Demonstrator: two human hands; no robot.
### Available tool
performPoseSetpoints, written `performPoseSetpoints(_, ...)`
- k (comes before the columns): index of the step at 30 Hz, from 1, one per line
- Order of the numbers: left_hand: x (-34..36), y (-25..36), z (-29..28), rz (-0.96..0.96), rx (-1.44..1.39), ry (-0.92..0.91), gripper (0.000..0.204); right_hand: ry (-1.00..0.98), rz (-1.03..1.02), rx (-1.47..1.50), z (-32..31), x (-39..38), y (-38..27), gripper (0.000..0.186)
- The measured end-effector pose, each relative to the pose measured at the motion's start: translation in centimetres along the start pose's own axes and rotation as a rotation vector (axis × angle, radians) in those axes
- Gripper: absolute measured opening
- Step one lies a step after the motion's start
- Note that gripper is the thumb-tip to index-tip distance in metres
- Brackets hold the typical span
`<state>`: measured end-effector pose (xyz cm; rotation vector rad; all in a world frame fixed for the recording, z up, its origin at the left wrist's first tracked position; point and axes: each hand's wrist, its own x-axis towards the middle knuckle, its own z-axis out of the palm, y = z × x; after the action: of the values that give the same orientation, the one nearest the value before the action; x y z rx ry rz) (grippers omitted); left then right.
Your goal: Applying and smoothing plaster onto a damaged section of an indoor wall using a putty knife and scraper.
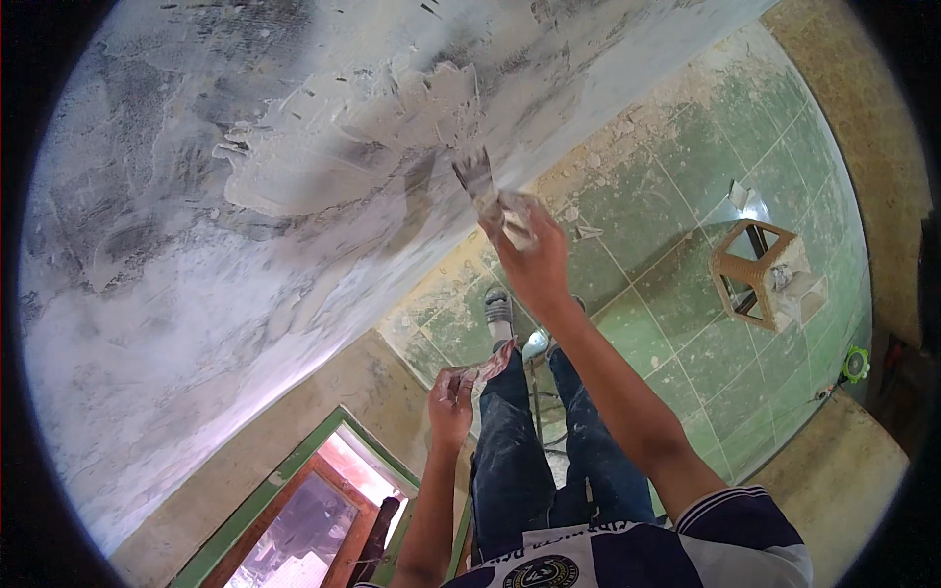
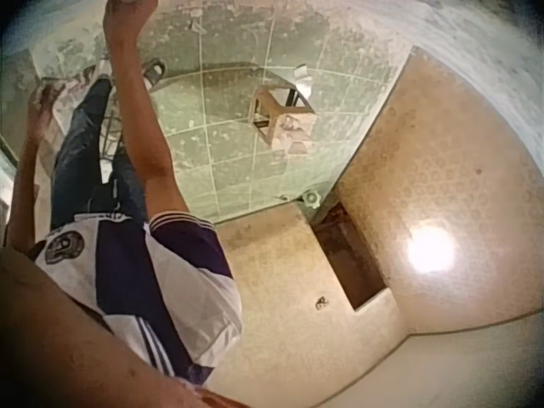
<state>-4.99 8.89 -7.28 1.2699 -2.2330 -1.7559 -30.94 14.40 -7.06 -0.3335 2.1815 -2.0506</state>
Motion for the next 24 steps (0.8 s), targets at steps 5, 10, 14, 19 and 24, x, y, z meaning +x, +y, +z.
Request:
performPoseSetpoints(5, 0.1, 0.1, -0.3, 0.081, 0.090, -0.003, 0.008, 0.013, -0.148, -0.044, 1.9, 2.9, -0.4, 0.030)
performPoseSetpoints(10, -0.5, 2.2, -1.3, 0.079, -0.065, 0.016, 0.011, -0.103, -0.034, -0.359, -1.4, -3.6, 8.3, 0.034)
performPoseSetpoints(14, -2.6, 5.1, -4.0, 0.093, -0.073, 0.053, 0.008, -0.109, 0.252, -0.625, -10.4, -13.7, 9.5, 0.042)
performPoseSetpoints(19, -3.8, 13.6, -4.8, -0.202, -0.587, -0.034, 0.012, 0.009, 0.599, -0.115, -21.3, -20.3, 0.7, 0.032)
performPoseSetpoints(24, -2.3, 18.7, -3.4, -0.200, -0.359, -0.359, 0.018, 0.204, 0.541, 0.235, -25.0, -23.7, -10.0, 0.039)
